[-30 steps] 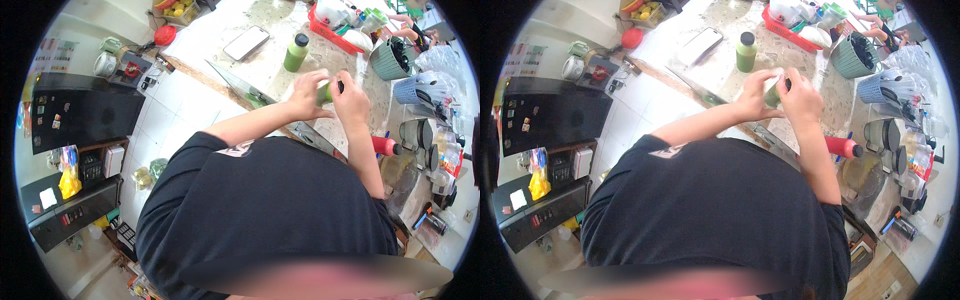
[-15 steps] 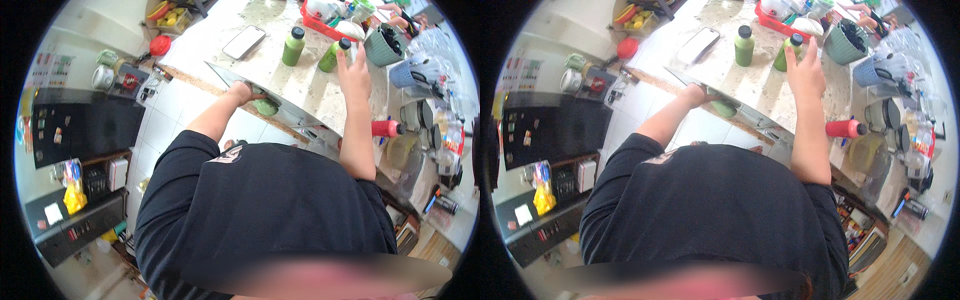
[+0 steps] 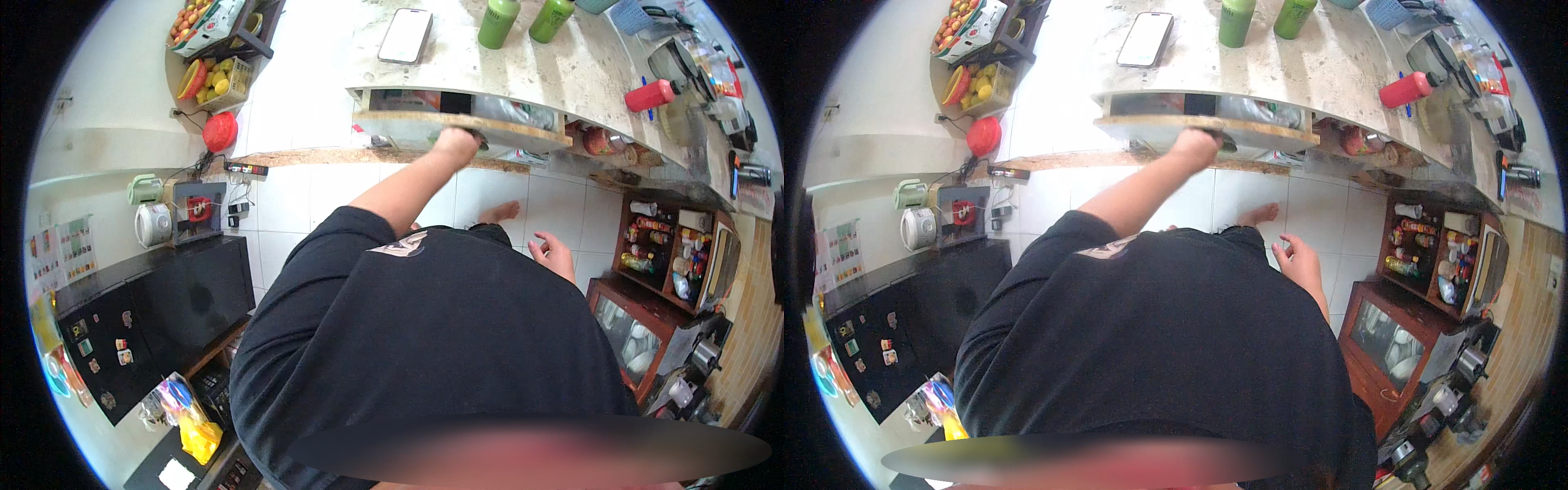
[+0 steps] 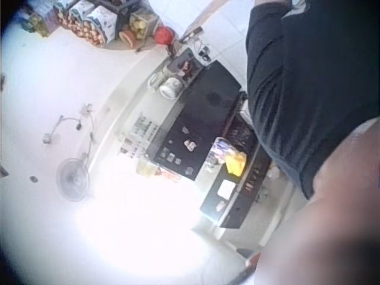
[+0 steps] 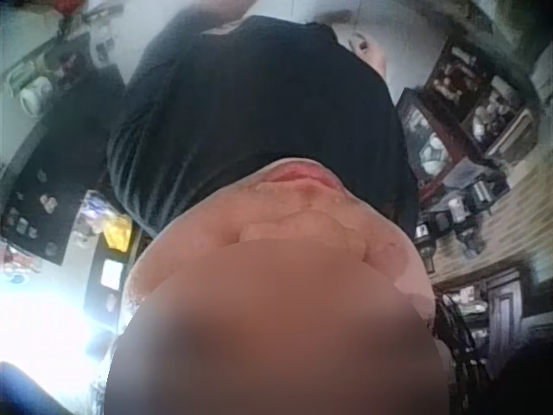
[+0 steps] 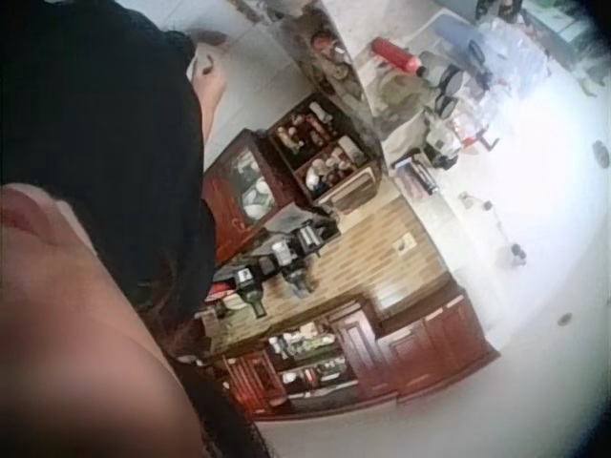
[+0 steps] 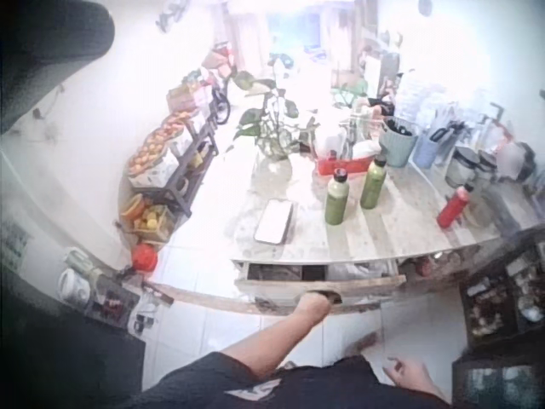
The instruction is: The person pours green juice from a pitcher into a plastic bottle, caps it, and retrieves a bowl of food from a refrigerator. They place the bottle and food container into a plastic bag and hand it to a delivery person.
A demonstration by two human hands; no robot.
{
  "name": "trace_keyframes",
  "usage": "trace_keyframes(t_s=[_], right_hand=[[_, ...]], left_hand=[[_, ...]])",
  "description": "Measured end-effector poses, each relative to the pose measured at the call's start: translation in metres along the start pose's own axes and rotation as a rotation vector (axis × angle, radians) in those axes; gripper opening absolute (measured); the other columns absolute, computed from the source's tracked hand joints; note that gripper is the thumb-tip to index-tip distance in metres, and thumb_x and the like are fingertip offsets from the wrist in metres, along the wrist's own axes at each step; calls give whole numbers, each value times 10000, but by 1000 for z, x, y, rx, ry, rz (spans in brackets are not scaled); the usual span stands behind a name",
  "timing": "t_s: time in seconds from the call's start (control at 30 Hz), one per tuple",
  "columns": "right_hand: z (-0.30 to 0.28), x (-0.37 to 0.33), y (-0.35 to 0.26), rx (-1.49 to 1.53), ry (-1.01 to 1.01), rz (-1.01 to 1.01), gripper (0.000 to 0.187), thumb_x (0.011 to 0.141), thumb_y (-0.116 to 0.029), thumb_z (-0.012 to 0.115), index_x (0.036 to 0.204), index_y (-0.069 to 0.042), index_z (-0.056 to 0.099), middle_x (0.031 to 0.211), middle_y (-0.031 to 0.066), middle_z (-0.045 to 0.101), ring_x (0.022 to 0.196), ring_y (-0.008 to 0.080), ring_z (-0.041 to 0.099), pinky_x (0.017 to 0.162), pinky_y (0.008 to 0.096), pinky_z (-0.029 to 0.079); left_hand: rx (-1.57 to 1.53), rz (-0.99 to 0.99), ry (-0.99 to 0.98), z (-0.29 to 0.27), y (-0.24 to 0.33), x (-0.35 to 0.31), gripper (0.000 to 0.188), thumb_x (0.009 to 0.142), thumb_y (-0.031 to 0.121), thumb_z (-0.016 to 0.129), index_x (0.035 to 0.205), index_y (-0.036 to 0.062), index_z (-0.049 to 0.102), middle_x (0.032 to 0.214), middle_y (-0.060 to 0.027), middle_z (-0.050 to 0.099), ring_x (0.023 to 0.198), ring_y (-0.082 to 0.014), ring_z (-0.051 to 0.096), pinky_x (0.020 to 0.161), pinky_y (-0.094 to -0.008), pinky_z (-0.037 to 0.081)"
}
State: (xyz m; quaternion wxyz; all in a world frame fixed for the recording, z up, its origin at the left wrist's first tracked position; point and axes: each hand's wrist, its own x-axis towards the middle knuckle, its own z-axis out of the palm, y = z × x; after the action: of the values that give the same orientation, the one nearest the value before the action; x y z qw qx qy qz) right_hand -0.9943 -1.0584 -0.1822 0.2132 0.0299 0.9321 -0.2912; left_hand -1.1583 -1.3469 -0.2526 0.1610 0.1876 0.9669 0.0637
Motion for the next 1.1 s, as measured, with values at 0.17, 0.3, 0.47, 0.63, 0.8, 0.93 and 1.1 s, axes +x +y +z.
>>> trace_keyframes(t_s=[0.17,0.3,0.47,0.63,0.8,0.93,1.1], right_hand=[[7,-4,-61,325,202,-223,248,856,-198,683,1057,-52,676,816,109,645,664,193,606,612,309,477],[16,37,-114,326,287,-520,192,852,-155,675,1008,-44,689,820,90,646,666,170,595,616,281,479],[74,141,-152,197,197,-565,218,838,-219,673,970,-47,695,912,121,669,785,233,649,721,338,514],[141,206,-185,-424,399,-357,696,741,-576,693,1262,-126,595,1350,154,495,1209,354,473,1012,503,354],[161,190,-209,-460,288,-106,823,687,-680,684,1381,-282,491,1527,133,215,1369,381,227,1047,523,270],[157,191,-204,-400,525,-102,691,710,-639,687,1318,-352,527,1490,121,280,1303,371,333,1016,534,305],[141,213,-163,-59,810,-101,427,833,-515,613,1057,-154,655,1202,139,556,1061,369,548,840,561,415]], left_hand=[[-112,241,-90,-39,19,-148,453,877,364,614,1304,291,483,748,-102,645,665,-305,646,575,-431,511],[-294,219,577,-31,-17,-220,187,850,264,666,977,132,627,842,-86,639,770,-275,640,630,-404,502],[-220,-144,568,-19,-39,-257,230,771,245,721,954,135,636,1139,-73,571,1124,-318,511,928,-450,414],[-251,-276,432,25,-25,-278,411,794,361,683,1157,180,618,1401,-121,428,1361,-374,291,1083,-539,262],[-287,-326,313,29,-18,-283,458,832,428,623,1216,178,605,1492,-103,347,1431,-358,173,1133,-549,168],[-255,-338,287,31,-17,-282,431,845,424,608,1169,141,631,1471,-103,380,1429,-352,180,1131,-545,171],[-204,-251,390,32,-15,-279,356,829,375,636,1078,123,662,1383,-112,460,1385,-350,271,1093,-534,256]])
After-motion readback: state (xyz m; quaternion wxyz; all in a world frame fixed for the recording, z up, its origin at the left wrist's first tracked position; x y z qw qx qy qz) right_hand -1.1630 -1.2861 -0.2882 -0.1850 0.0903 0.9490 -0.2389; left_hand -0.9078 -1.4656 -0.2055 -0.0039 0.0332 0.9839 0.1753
